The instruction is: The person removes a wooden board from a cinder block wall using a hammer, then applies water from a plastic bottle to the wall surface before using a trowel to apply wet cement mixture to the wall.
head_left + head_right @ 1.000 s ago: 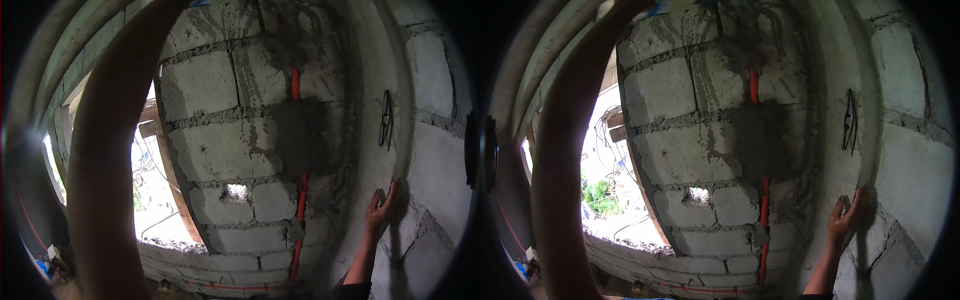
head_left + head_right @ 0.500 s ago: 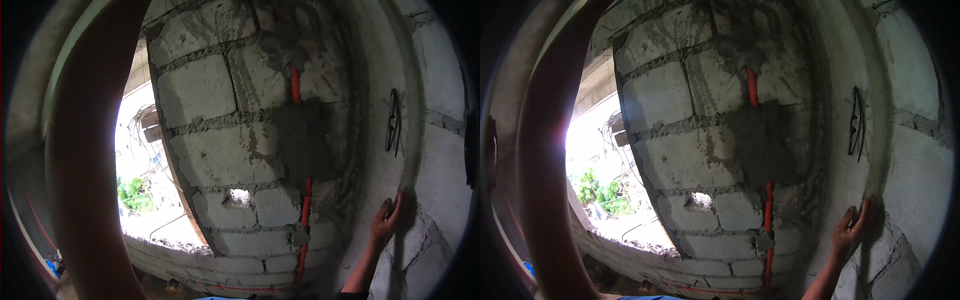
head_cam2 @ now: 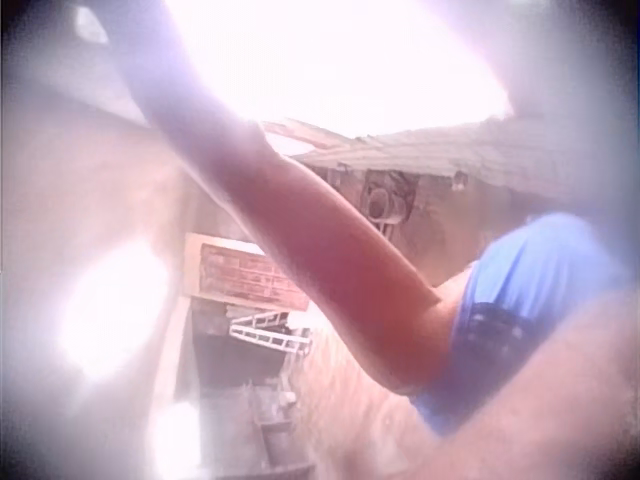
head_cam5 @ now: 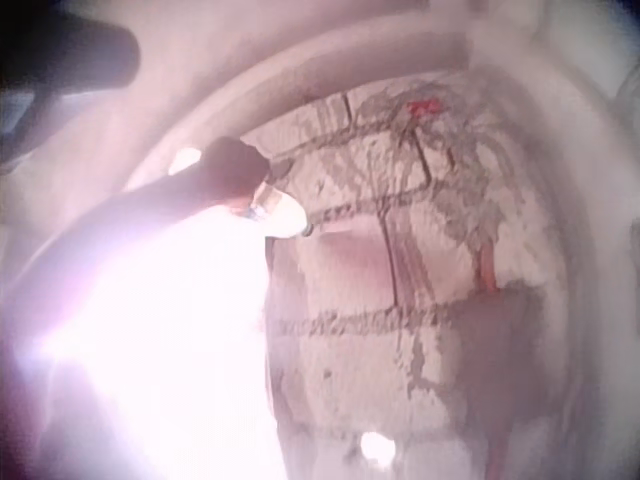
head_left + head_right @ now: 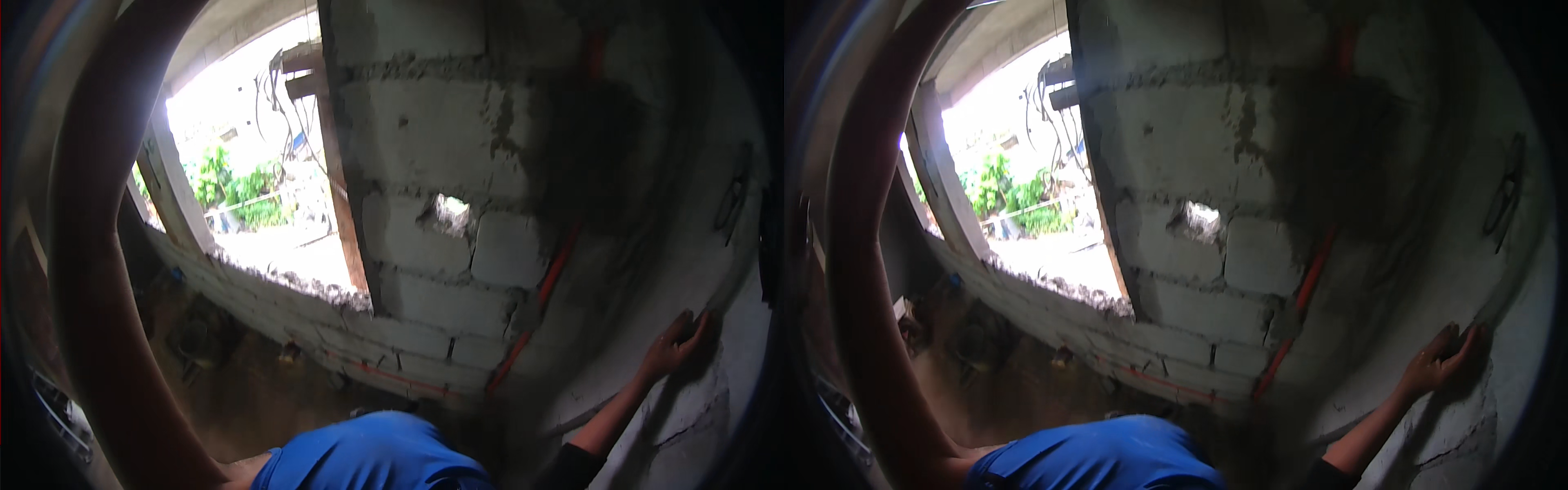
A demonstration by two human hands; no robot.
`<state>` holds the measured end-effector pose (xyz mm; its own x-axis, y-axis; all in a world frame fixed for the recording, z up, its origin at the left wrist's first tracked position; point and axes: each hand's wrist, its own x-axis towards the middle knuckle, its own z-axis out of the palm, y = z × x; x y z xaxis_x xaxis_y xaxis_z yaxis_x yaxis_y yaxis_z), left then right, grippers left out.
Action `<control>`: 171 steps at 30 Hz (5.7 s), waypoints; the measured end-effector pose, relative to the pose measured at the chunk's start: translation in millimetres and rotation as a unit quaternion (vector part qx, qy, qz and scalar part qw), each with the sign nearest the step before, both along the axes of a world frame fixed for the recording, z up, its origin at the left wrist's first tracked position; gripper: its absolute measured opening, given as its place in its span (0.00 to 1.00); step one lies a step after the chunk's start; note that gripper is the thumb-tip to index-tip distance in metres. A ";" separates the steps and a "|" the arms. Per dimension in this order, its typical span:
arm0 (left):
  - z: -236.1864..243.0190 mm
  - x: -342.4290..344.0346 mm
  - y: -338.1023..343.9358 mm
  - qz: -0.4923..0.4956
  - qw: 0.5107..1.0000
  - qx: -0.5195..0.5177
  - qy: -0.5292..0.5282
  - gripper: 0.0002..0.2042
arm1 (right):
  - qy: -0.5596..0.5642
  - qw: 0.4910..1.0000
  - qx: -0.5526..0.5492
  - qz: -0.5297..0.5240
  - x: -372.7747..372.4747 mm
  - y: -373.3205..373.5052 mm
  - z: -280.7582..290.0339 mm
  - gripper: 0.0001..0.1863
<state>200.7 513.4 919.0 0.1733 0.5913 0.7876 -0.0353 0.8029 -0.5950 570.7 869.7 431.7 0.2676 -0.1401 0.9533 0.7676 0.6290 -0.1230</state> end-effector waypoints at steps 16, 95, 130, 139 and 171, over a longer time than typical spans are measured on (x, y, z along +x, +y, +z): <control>-225.2 -115.8 -53.2 -0.223 0.935 -0.244 -0.128 0.23 | 0.019 1.000 -0.018 -0.004 2.8 8.0 -3.0 0.20; -789.6 -28.1 -58.2 -0.352 0.004 0.283 -0.892 0.22 | 0.088 0.299 -0.728 0.611 -262.4 -362.4 -260.8 0.42; -459.5 9.5 -136.0 -0.720 -0.304 -0.133 -0.609 0.32 | 0.110 0.425 -0.807 0.395 -89.3 -168.8 -307.9 0.18; -446.0 -12.8 -116.1 -0.875 -0.249 -0.030 -0.413 0.17 | -0.093 0.575 -0.776 0.241 -72.8 -167.0 -232.1 0.24; -595.4 -104.0 -176.4 -0.490 0.007 0.150 -0.859 0.28 | 0.138 0.515 -0.800 0.274 -8.5 -166.2 -371.2 0.09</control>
